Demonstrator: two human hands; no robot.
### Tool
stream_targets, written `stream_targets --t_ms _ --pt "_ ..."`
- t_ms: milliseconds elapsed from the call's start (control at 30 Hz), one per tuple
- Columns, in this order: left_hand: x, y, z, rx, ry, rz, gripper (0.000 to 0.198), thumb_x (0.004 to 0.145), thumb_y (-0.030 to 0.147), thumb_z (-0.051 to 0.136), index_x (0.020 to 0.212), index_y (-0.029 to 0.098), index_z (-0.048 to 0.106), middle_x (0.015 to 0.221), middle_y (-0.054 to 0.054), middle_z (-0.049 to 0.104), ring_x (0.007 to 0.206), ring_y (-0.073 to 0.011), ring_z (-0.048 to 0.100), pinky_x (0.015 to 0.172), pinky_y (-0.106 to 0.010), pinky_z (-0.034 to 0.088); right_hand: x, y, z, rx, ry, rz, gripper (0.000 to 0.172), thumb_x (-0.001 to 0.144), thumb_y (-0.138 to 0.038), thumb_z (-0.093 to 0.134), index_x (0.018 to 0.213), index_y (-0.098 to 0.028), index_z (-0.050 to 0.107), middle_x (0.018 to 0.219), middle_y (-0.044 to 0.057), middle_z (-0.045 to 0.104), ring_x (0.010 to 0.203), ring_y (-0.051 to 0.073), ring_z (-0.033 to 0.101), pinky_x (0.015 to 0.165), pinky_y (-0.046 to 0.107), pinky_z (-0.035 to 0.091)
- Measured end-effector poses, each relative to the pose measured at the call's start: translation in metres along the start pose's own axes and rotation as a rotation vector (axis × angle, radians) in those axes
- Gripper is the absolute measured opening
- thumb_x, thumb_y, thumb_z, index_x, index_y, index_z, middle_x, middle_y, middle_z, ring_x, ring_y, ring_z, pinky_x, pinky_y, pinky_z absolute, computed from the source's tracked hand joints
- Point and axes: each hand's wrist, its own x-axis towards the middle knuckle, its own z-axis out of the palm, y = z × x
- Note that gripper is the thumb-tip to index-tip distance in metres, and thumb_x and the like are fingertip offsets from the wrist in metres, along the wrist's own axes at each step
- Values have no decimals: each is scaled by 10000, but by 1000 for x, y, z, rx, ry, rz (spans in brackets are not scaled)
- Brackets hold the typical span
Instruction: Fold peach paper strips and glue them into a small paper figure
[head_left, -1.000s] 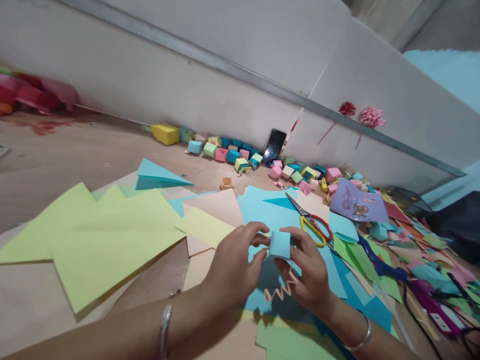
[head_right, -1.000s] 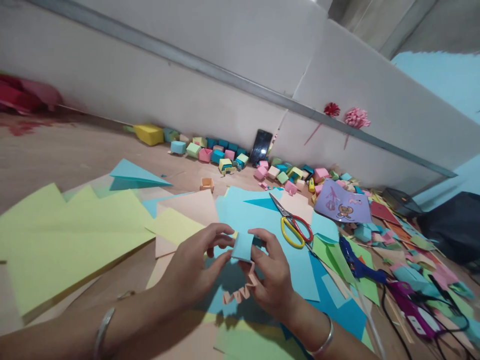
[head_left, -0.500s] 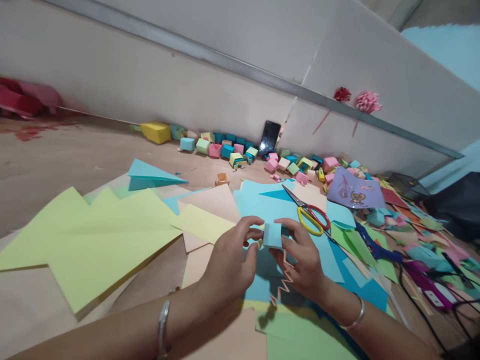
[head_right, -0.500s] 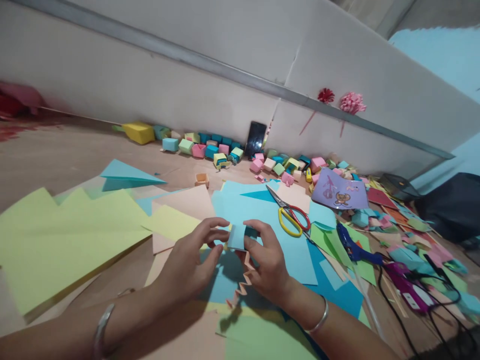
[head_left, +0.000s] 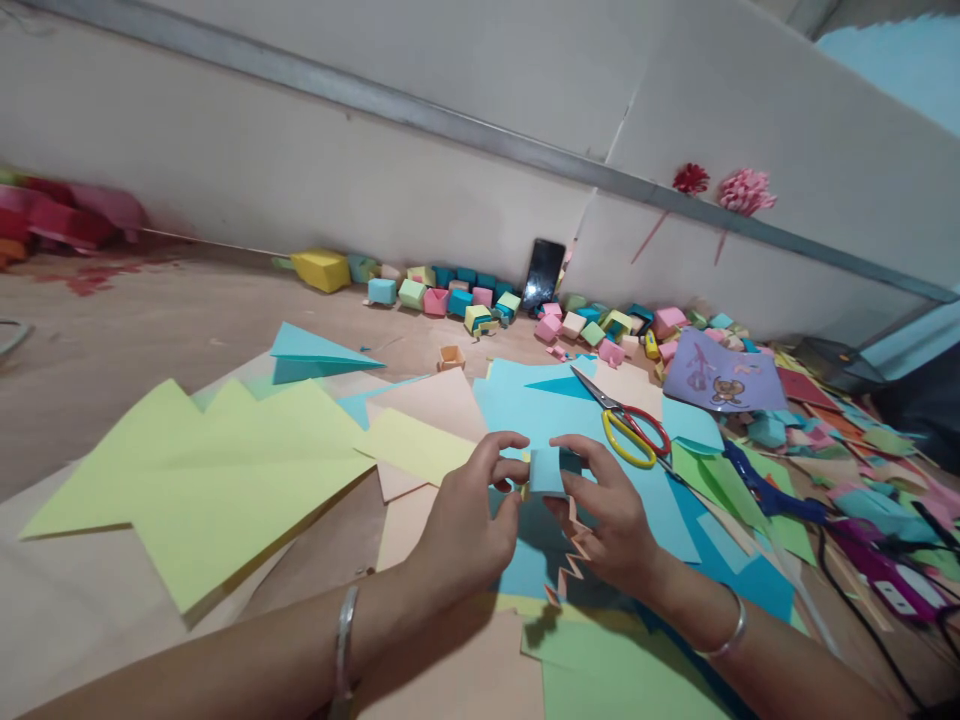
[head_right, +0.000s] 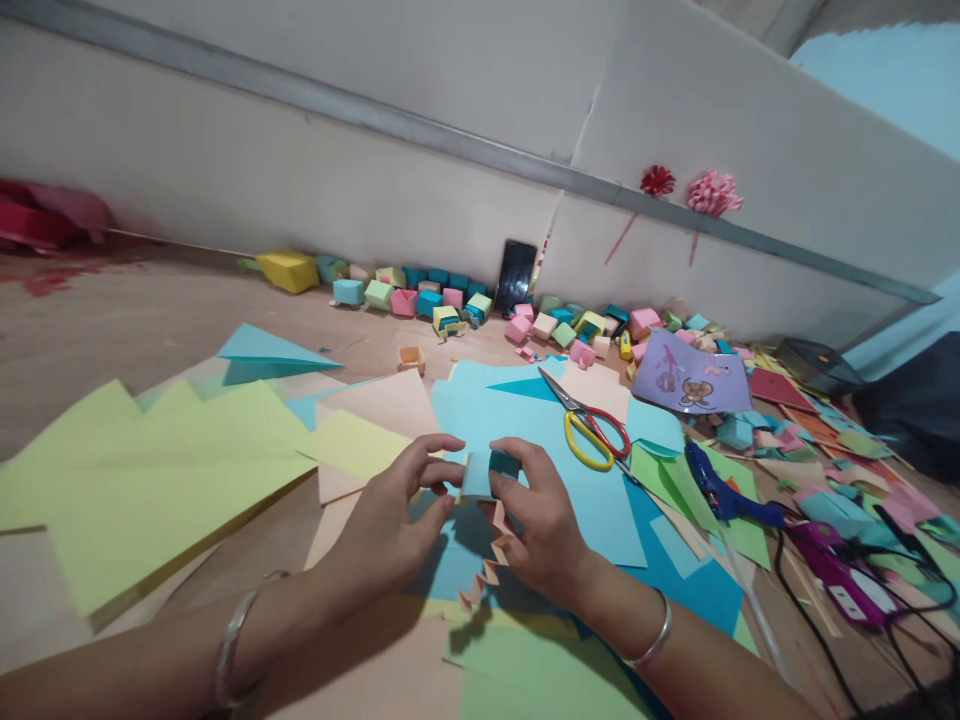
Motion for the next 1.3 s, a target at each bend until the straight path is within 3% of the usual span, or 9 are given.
stream_targets --t_ms 500,633,700,767,900,1033,1133,1233,1300 --pt "8 -8 -2 -32 -17 -22 413 830 55 424 1210 215 411 988 -44 708 918 -162 653 815 -330 501 8 3 -7 13 151 2 284 821 -116 598 1093 -190 626 1150 119 540 1067 215 544 881 345 481" --pt "21 -12 -16 315 1 147 278 857 101 459 1115 184 519 1024 -79 699 959 -209 643 806 -368 511 9 8 -7 6 221 41 308 804 -139 640 1099 -194 571 1139 113 571 1079 222 554 928 373 466" --pt "31 -16 -25 626 -58 329 206 883 184 523 1080 179 581 1128 -106 676 1114 -282 578 920 -457 459 8 10 -6 27 257 61 308 795 -145 653 1077 -209 546 1142 107 577 1085 224 556 931 378 466" --pt "38 -19 -32 863 -101 412 239 899 267 555 1124 198 597 1267 -108 620 1292 -350 436 1021 -553 354 7 13 -4 56 275 84 335 788 -148 662 1086 -218 526 1153 106 575 1096 227 553 929 381 470" --pt "41 -21 -37 1167 -138 291 189 892 332 580 1015 204 646 1183 -120 646 1340 -397 359 1040 -648 235 3 22 2 163 266 167 382 786 -173 672 1130 -236 519 1191 102 554 1136 233 535 928 383 480" --pt "37 -16 -42 1316 -135 152 151 885 277 572 932 163 659 1018 -152 669 1191 -389 501 985 -624 307 1 29 6 366 254 298 374 780 -216 692 1119 -244 536 1200 86 538 1122 223 549 916 364 486" --pt "39 -14 -49 1379 -117 80 140 866 151 532 890 144 670 920 -147 682 1069 -376 566 948 -607 340 4 29 4 559 216 437 399 773 -262 714 1123 -230 525 1108 69 574 974 187 605 836 334 510" --pt "43 -12 -51 1296 -104 100 161 832 94 523 834 132 680 922 -163 688 1046 -363 574 891 -528 405 7 25 -1 695 173 527 416 763 -292 728 1118 -214 525 1011 50 610 850 157 614 746 296 513" --pt "42 -7 -46 1049 -96 155 150 859 177 538 827 145 681 915 -138 697 981 -307 603 827 -429 451 8 22 -4 716 155 532 393 767 -295 723 1107 -207 546 993 47 612 831 149 605 735 285 504"
